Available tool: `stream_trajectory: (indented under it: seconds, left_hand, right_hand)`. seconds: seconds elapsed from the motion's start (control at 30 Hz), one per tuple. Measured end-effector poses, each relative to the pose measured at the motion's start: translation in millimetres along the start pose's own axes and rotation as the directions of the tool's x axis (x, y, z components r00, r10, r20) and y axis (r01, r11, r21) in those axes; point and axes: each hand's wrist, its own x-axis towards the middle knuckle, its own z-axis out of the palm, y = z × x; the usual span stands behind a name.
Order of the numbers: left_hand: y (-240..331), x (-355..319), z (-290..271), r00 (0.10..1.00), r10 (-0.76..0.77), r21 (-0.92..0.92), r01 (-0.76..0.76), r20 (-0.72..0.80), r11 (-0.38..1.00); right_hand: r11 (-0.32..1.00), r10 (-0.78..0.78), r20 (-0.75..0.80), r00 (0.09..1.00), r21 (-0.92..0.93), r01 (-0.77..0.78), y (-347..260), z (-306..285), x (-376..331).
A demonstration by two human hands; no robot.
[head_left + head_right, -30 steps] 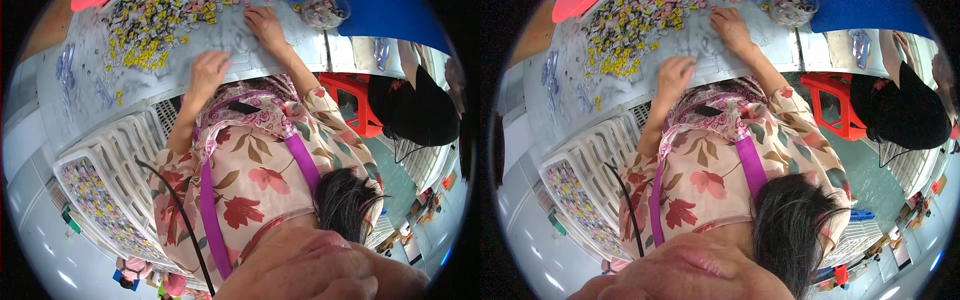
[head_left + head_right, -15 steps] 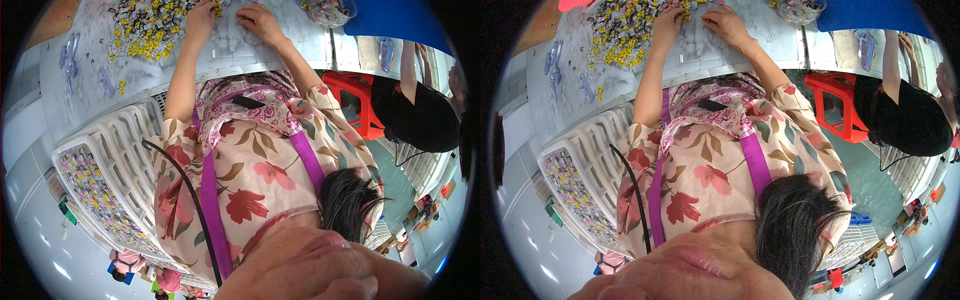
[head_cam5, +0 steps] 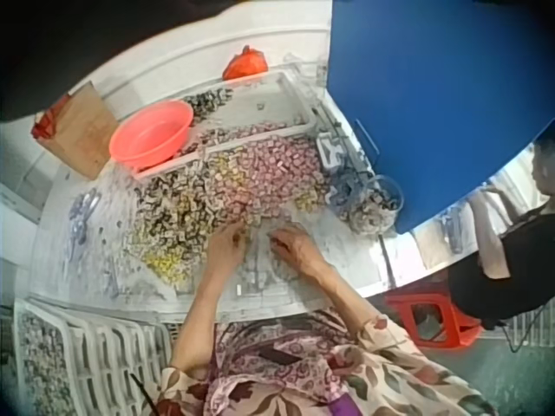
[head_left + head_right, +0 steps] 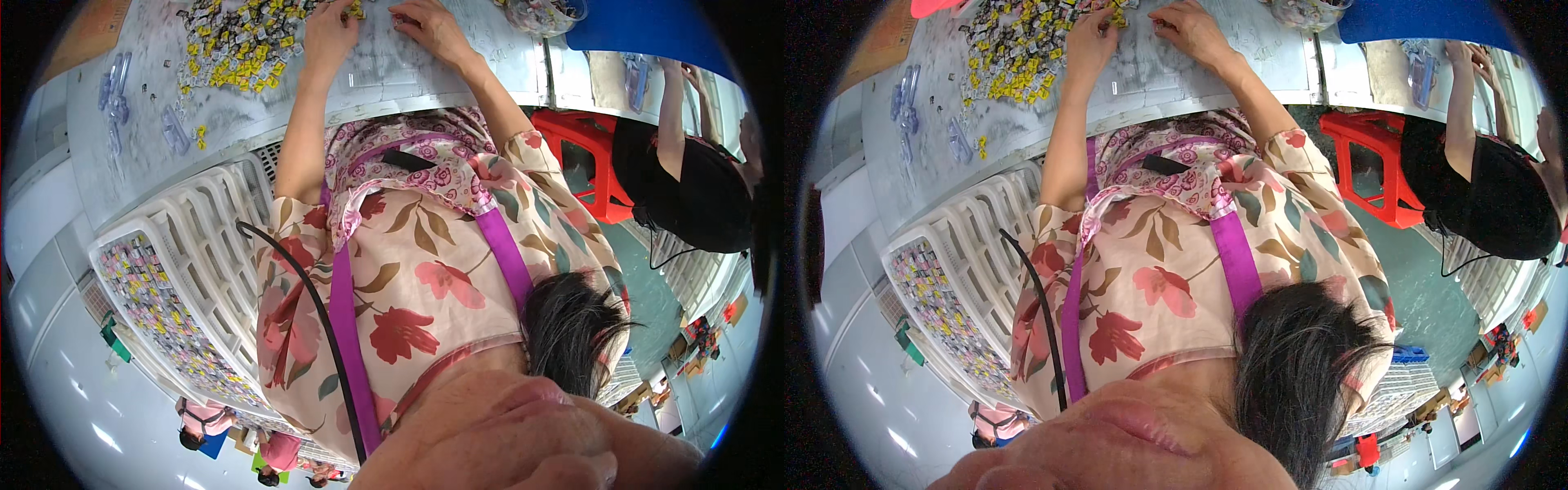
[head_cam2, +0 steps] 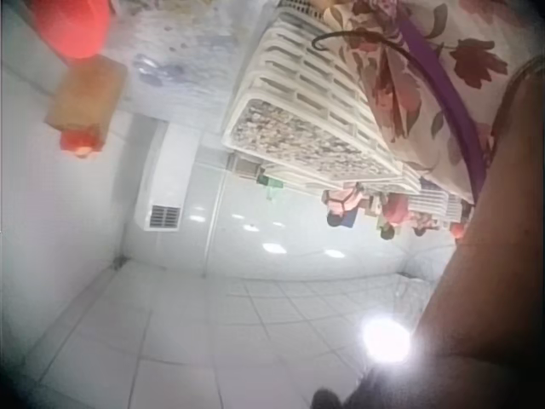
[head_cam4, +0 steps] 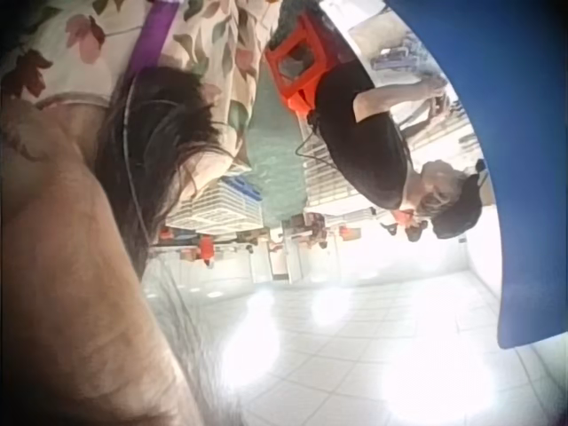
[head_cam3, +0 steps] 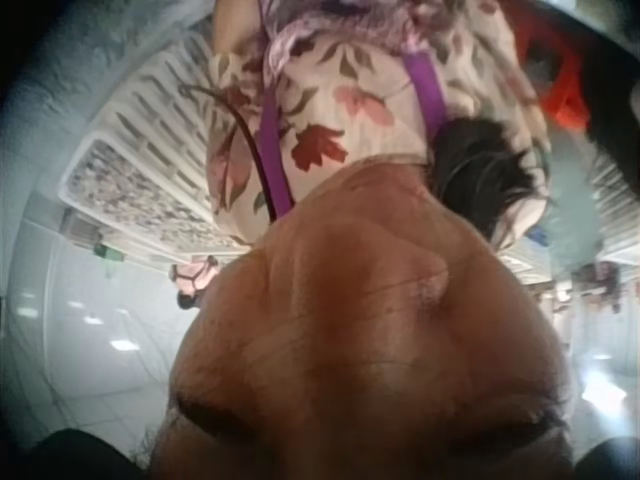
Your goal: Sorting and aligning small plastic toy components into organized rows on a workbench.
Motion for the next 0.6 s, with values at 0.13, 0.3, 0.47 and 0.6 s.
stream_trajectory:
  seconds: [0.13,0.3,0.47,0.6]
  left_hand:
    - [43,-8,-13,0.985,-0.153,-0.047,0.157,0.082,0.986]
    - [45,-2,10,0.990,0.058,-0.030,-0.055,0.130,0.998]
    - [38,25,1,0.990,-0.069,-0.140,0.087,0.125,0.986]
    - [15,51,12,0.986,0.138,0.039,-0.142,0.095,0.989]
  right_hand:
    - [1.000,0.027,0.029,0.999,-0.013,-0.027,1,-5,3]
    - [0.999,-0.002,-0.022,1.000,-0.051,0.000,9,-12,3]
    - [0.988,0.143,0.075,0.987,0.046,-0.147,-13,-26,1]
    - [0.999,0.054,-0.017,0.998,0.010,-0.054,-3,-19,-4]
